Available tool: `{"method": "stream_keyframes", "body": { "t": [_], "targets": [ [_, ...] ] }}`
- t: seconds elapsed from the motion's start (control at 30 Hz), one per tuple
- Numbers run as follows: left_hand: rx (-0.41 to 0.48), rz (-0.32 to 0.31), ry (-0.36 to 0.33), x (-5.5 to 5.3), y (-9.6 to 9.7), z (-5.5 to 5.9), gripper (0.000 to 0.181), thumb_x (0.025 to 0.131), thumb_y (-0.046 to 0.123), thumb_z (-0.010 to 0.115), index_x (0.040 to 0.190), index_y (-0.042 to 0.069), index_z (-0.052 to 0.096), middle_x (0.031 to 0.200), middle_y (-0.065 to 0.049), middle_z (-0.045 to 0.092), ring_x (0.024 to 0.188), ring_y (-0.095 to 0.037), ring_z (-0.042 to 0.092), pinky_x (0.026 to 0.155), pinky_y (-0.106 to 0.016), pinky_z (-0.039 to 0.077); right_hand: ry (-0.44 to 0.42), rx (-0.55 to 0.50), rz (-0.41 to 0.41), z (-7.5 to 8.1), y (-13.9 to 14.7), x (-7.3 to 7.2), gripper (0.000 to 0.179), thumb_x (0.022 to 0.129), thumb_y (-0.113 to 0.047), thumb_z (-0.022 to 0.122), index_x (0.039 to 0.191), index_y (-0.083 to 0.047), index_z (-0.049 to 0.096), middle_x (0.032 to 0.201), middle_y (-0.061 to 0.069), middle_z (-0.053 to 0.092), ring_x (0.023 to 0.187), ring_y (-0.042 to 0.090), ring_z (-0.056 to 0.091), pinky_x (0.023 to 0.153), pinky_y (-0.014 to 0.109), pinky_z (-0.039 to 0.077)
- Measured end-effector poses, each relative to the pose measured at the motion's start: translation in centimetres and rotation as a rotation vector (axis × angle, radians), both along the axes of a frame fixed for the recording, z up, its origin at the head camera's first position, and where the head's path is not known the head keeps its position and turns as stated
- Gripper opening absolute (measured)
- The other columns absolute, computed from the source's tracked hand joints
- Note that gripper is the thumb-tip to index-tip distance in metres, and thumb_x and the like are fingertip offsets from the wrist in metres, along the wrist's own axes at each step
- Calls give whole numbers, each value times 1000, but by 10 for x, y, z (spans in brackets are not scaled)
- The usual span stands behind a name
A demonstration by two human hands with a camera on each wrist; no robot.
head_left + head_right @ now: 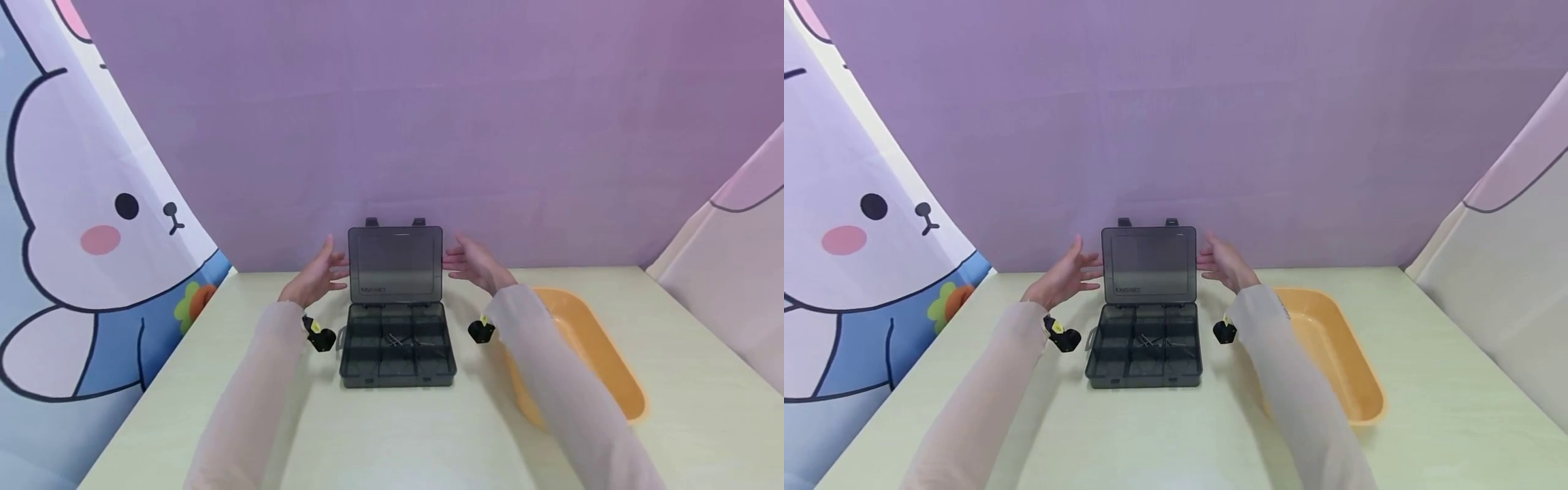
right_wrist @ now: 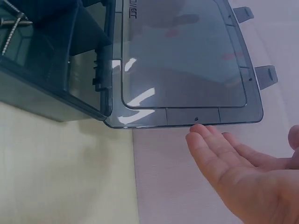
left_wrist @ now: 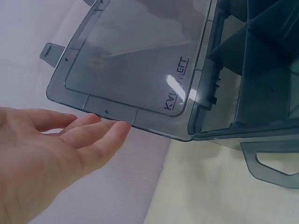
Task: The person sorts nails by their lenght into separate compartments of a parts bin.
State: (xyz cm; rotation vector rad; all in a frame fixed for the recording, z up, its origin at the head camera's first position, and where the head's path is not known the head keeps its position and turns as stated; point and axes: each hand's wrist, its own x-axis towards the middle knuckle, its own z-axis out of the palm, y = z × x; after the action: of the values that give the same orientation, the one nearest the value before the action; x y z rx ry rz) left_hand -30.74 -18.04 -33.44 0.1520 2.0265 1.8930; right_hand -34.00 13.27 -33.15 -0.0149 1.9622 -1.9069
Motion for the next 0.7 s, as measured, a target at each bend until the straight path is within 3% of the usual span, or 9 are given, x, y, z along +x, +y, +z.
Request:
{"method": "stream_keyframes", "body": {
  "t": [0.27, 0.57, 0.7],
  "targets": [
    [-26, -14, 49, 15, -2, 4, 84, 94, 65, 8, 154, 7, 1, 156, -24, 7, 145, -41, 12, 116, -55, 17, 58, -38, 65, 2, 2, 11, 73, 103, -47, 12, 146, 11, 20, 151, 29, 27, 140, 38, 31, 115, 47, 25],
    [-74, -61, 180, 42, -5, 4, 96, 89, 74, 10, 153, 2, 6, 154, -26, 12, 145, -42, 12, 115, -55, 21, 140, -21, 146, 1, 10, 33, 73, 103, -49, 12, 149, 8, 16, 153, 27, 24, 142, 37, 27, 117, 46, 20],
    [-129, -30, 213, 53, -5, 2, 92, 91, 71, 7, 153, 3, 9, 156, -24, 15, 145, -40, 16, 115, -55, 21, 178, -11, 173, -1, 14, 46, 73, 103, -49, 12, 149, 7, 16, 154, 26, 24, 143, 37, 25, 118, 47, 19]
  ]
}}
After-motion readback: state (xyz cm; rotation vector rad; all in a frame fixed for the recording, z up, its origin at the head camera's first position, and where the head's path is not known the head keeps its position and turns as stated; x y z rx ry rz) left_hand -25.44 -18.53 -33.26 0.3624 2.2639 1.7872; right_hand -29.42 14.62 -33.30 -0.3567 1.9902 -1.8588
